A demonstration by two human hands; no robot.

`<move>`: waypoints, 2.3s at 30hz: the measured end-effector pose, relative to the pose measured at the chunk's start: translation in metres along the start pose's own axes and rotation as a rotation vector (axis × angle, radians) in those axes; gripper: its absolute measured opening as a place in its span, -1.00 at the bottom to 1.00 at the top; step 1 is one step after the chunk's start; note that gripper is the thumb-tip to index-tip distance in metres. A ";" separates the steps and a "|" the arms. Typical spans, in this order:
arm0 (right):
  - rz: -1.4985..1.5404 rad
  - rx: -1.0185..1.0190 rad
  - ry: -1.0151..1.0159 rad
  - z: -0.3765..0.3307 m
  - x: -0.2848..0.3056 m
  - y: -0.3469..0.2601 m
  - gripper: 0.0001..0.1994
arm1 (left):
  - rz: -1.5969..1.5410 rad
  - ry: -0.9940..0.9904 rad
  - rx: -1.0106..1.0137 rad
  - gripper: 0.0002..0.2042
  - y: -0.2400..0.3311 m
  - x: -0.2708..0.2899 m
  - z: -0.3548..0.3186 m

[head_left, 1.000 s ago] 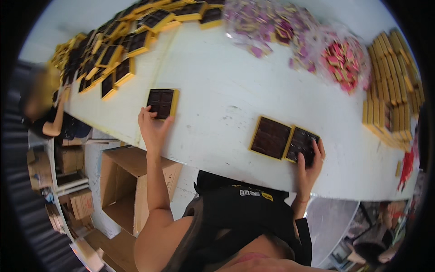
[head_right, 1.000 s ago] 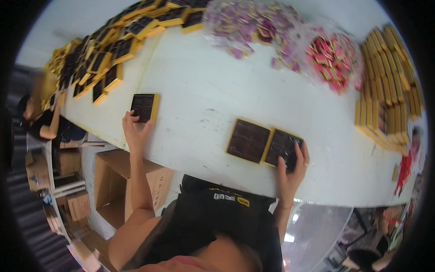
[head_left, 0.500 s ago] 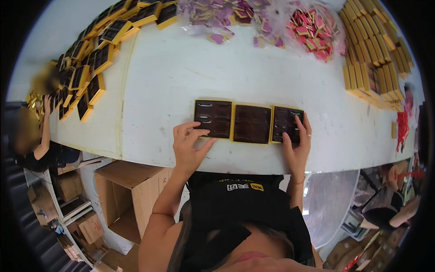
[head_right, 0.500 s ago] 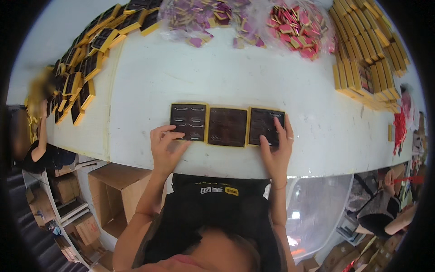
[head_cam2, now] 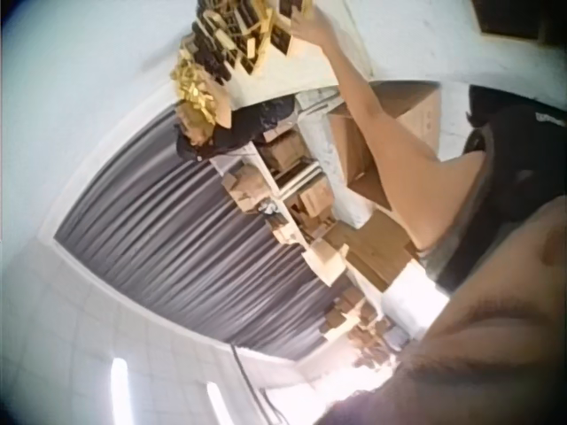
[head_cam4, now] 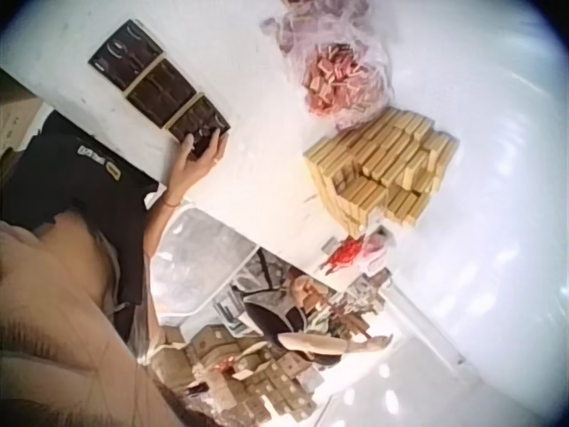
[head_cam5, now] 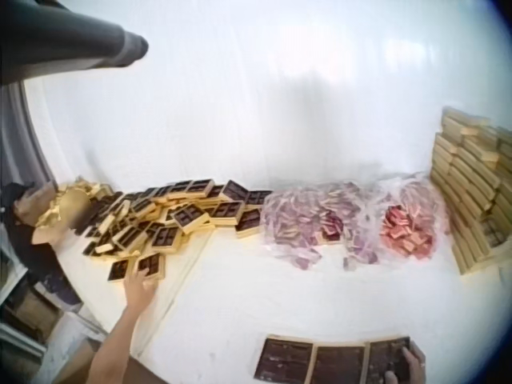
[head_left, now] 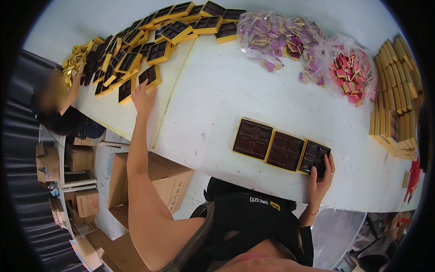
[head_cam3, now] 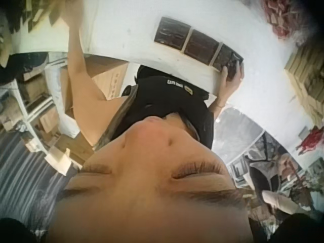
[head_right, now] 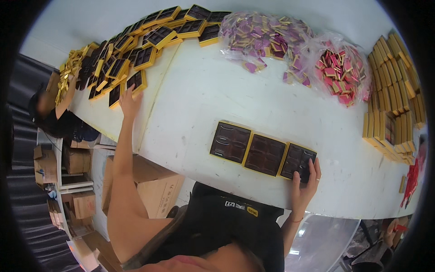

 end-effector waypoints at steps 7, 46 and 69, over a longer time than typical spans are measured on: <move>0.011 -0.018 -0.006 0.002 0.001 0.002 -0.50 | -0.220 -0.121 -0.191 -0.40 0.101 0.077 -0.148; 0.127 0.553 -0.340 0.243 -0.136 -0.004 -0.68 | -0.406 -0.535 -0.646 -0.73 0.453 -0.040 -0.057; 0.870 -0.178 -0.494 0.196 -0.095 -0.015 -0.68 | -1.310 -0.894 -0.133 -0.78 0.412 0.021 -0.056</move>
Point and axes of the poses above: each hand's wrist, its own z-axis towards the middle knuckle, its own x-axis out of the back of the hand, y = z × x, the point moved 4 cm from there along z, towards the middle knuckle, and after that the axes turned 15 degrees about x, right-handed, at the moved point
